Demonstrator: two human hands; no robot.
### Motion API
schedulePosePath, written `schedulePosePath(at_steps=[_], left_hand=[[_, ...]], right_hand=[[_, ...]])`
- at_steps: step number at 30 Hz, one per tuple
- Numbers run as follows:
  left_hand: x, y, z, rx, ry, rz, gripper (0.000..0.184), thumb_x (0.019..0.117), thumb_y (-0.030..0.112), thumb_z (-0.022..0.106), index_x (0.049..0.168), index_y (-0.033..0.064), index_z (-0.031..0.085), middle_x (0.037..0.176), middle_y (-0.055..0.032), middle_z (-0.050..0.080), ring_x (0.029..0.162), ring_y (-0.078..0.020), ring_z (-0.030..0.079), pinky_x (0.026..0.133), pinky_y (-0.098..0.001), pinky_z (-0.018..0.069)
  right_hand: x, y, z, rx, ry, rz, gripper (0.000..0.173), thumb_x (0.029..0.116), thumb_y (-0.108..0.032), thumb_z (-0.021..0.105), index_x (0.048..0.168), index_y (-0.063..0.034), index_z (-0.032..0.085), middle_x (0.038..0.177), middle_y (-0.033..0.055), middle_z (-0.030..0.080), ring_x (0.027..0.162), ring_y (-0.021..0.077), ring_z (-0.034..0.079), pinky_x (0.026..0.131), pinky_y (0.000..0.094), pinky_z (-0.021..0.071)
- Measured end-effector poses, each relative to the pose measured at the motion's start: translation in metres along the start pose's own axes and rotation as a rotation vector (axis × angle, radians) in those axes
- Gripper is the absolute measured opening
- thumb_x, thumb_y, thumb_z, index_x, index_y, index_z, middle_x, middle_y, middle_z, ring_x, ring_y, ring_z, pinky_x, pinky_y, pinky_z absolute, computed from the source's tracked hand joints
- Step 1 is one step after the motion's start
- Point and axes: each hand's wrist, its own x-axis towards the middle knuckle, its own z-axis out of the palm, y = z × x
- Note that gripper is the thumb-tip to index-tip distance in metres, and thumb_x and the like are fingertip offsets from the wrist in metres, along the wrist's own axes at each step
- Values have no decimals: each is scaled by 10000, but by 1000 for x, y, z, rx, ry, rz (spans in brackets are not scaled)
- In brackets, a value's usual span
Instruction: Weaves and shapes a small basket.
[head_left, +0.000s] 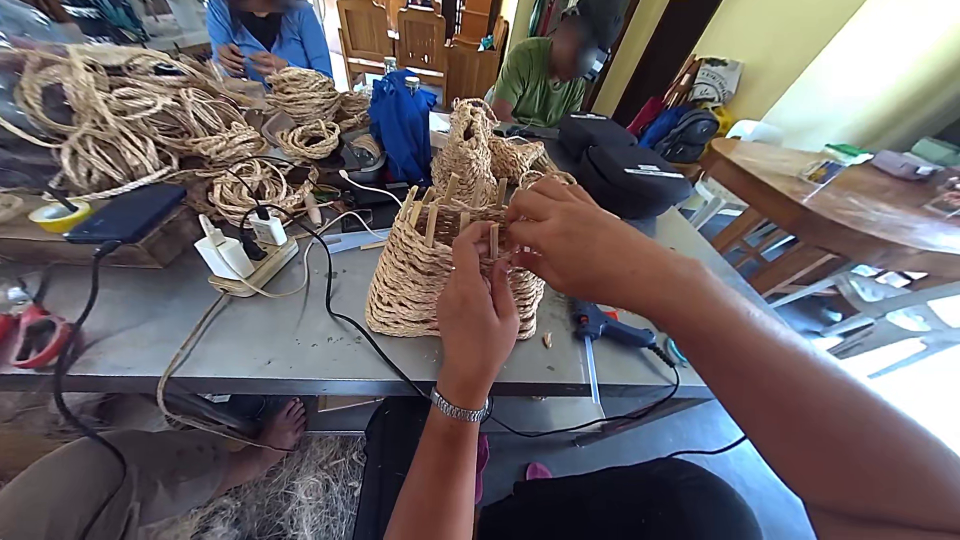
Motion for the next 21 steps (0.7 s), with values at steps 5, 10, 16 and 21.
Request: schedulePosePath(at_steps=[5, 10, 16, 21], left_hand=[[0, 2, -1, -11, 4, -16, 437, 1036, 159, 579, 1441, 76, 438, 1154, -70, 656, 819, -139, 682, 652, -336, 598], [1, 3, -2, 14, 18, -28, 419, 1037, 157, 554, 1435, 87, 442, 1141, -56, 658, 734, -128, 648, 570, -314, 556], [2, 2, -5, -4, -8, -16, 465, 1038, 148, 526, 1491, 114, 433, 1110, -40, 688, 698, -125, 633, 533, -306, 530], [7, 5, -13, 0, -93, -24, 530, 1029, 139, 525, 1541, 161, 387, 1204, -6, 703, 738, -125, 662, 563, -328, 544]], right_hand=[[3, -3, -3, -14, -36, 14, 108, 966, -161, 660, 954, -77, 727, 1144, 103, 643, 1208, 323, 558, 1027, 538, 430], [-27, -18, -2, 52, 164, 54, 339, 998, -231, 640, 1299, -84, 687, 1466, 131, 550, 1369, 345, 488, 1107, 538, 408], [-132, -25, 9, 142, 416, 472, 329, 1043, -300, 584, 1256, -81, 705, 1229, 111, 683, 1147, 242, 632, 971, 427, 529], [-207, -11, 46, 234, 192, 731, 434, 1025, -415, 545, 1236, -73, 710, 1207, 181, 677, 1089, 336, 658, 898, 513, 560]])
